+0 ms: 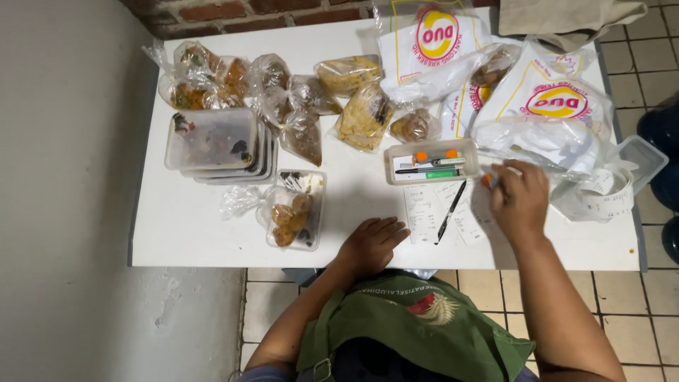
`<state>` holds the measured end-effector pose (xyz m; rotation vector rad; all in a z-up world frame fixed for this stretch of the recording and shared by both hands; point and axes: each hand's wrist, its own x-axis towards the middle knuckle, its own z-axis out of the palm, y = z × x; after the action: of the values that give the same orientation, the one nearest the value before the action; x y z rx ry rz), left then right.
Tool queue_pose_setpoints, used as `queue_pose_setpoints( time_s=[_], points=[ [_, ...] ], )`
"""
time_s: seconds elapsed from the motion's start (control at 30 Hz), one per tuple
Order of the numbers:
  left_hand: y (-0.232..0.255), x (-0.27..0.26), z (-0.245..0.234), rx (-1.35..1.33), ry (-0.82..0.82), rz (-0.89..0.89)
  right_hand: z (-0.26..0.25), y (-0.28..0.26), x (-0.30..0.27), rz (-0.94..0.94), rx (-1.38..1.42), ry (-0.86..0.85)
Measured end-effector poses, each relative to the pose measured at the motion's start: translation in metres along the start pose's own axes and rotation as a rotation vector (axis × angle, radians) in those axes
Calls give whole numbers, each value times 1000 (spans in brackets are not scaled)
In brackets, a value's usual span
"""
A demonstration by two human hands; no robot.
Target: The recorder packages various food items into plastic bags and containers, organizes them by order, and marks receipts for takeout.
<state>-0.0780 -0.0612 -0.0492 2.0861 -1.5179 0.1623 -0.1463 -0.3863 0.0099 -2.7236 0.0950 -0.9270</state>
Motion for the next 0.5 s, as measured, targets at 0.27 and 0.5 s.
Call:
queue_pose_setpoints(
  time_s=[0.27, 0.5],
  points=[
    [2, 6, -6, -21, -68, -76, -23, 90, 60, 281, -274, -241],
    [-6, 7, -3, -62, -53, -77, 15, 104, 64, 97, -529, -405]
  ],
)
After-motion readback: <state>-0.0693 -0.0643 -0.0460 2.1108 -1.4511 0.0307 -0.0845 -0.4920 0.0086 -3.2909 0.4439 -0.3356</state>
